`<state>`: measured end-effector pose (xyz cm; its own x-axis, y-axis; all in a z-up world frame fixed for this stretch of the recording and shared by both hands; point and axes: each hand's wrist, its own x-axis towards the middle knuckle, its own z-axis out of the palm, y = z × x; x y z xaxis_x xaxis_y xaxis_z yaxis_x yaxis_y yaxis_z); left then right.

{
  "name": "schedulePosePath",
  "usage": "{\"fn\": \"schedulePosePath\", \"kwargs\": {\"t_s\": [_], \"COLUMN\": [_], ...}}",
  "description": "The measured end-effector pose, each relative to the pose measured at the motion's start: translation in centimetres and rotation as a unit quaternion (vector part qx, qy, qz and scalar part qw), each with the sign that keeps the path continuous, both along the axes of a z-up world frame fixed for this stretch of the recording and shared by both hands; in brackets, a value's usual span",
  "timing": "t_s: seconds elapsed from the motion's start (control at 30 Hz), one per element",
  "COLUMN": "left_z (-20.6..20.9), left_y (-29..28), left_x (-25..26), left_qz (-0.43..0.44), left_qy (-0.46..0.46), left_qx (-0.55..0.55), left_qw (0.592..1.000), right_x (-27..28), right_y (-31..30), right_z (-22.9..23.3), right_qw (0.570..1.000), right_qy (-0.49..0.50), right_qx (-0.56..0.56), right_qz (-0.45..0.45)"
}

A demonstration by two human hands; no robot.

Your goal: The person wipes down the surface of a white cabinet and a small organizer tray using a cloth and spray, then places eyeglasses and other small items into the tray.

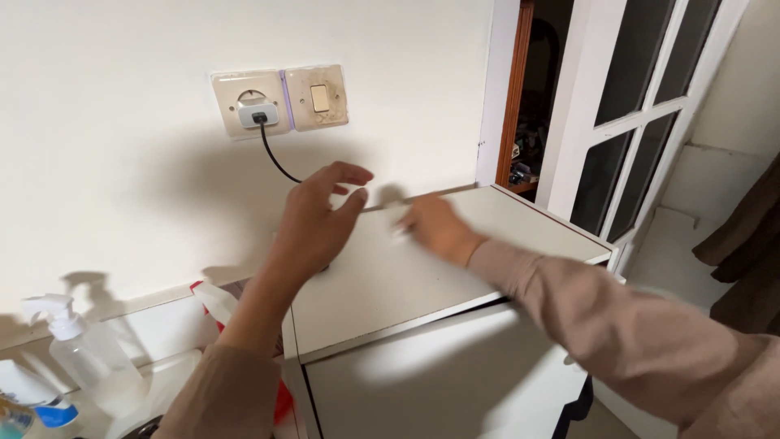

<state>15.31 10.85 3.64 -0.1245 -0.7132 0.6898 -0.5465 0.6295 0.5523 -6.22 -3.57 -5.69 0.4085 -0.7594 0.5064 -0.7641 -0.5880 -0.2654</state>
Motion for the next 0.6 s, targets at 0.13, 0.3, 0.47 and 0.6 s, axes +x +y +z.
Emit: {"fn": "schedulePosePath", "kwargs": {"t_s": [0.13,0.3,0.47,0.6], "left_z": [0.8,1.5,1.9,2.0], "left_y": [-0.7,0.1,0.2,-0.9], "left_x": [-0.2,1.7,2.1,0.8], "left_qz": [-0.022,-0.018,-0.026,-0.038], "left_qy": [-0.011,-0.011,-0.011,0.000], "left_qx": [-0.019,-0.010,0.007,0.008], "left_qw": [1.000,1.000,1.000,0.999], "right_x": [0.9,-6.5,-2.0,4.8], "right_y": [7.4,3.8,-2.0,0.1], "right_z": [1.4,3.8,2.8,2.8], "right_qw": [0.980,0.997,0.994,0.998], "right_qy": [0.034,0.067,0.047,-0.007], "right_qx": [-0.054,0.007,0.039,-0.007], "right_qz": [0.187,0.044,-0.093,0.055]}}
